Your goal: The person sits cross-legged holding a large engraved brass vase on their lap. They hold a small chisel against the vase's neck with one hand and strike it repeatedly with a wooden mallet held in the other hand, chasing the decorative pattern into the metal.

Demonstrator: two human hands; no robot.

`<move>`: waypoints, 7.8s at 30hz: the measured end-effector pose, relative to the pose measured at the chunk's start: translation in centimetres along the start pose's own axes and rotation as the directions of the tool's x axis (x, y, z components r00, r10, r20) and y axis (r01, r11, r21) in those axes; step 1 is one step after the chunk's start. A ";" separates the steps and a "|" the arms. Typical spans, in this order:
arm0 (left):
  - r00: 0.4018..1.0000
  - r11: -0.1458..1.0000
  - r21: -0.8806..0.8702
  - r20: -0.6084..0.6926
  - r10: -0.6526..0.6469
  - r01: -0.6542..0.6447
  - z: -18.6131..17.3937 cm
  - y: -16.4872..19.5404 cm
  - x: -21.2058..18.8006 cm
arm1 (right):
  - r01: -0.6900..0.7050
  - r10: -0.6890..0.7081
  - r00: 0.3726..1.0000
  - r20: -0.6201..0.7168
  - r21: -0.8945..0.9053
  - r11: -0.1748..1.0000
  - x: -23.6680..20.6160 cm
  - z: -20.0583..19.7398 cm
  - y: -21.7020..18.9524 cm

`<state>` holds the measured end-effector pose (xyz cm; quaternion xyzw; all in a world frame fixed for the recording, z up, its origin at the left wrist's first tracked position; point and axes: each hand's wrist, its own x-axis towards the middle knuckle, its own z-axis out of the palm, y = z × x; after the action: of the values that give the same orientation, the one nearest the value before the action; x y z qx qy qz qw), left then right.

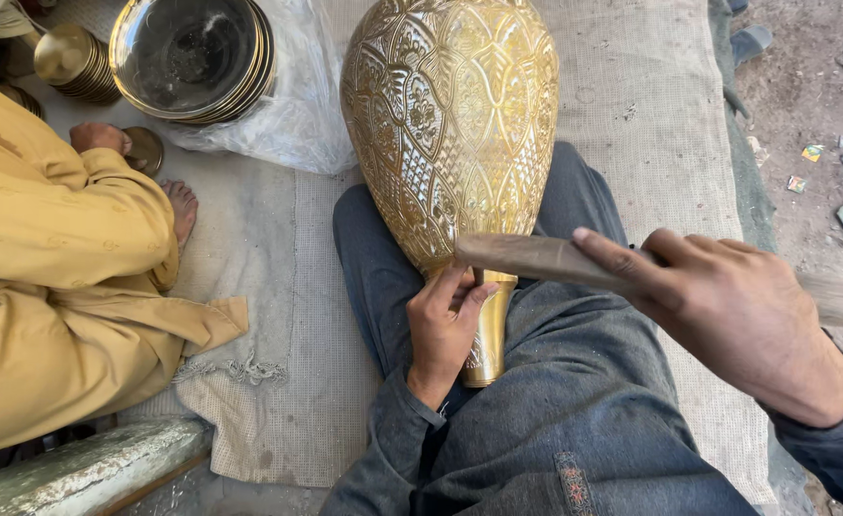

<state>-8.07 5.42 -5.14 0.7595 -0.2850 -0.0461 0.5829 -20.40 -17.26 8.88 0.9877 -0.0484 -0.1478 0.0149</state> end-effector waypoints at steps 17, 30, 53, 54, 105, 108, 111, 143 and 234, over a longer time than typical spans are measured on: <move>0.893 0.996 0.059 0.449 0.029 -0.062 -1.3 1.2 4.3 | -0.167 0.394 0.910 -0.129 0.756 0.633 -3.6 8.1 0.0; 0.761 0.987 0.027 0.640 0.105 -0.159 -0.9 1.5 6.3 | -0.059 0.559 0.770 -0.307 0.838 0.542 -5.5 15.6 -1.7; 0.763 0.984 0.045 0.638 0.106 -0.175 -1.3 1.1 5.9 | -0.084 0.508 0.822 -0.256 0.829 0.553 -5.2 13.0 -2.0; 0.768 0.984 0.034 0.630 0.113 -0.173 -1.4 1.1 5.8 | 0.023 0.529 0.779 -0.338 0.857 0.514 -5.1 12.8 -2.0; 0.997 0.995 -0.075 -0.005 -0.072 0.072 0.0 -0.6 -0.6 | 0.093 -0.036 0.960 -0.277 0.196 0.976 0.9 -2.0 -0.6; 0.996 0.994 -0.068 -0.040 -0.084 0.082 0.2 -0.5 -1.0 | 0.181 -0.196 0.968 -0.154 -0.108 0.978 1.2 -2.6 -0.8; 0.991 0.991 -0.089 -0.076 -0.108 0.101 0.6 -0.6 -1.2 | 0.209 -0.145 0.918 -0.369 0.139 0.968 1.5 -3.0 -1.0; 0.920 0.983 0.008 0.353 0.170 -0.184 -2.3 -0.1 3.3 | 0.157 0.205 0.863 -0.462 0.632 0.759 0.6 7.0 0.4; 0.884 0.998 -0.027 0.464 0.058 -0.051 -2.2 -0.2 3.0 | 0.212 0.330 0.837 -0.437 0.814 0.541 -2.1 7.1 -0.8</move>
<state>-4.58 5.87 -3.79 0.7140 -0.4371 -0.2123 0.5041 -24.47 -16.38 2.64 0.8679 -0.1418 0.1807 -0.4404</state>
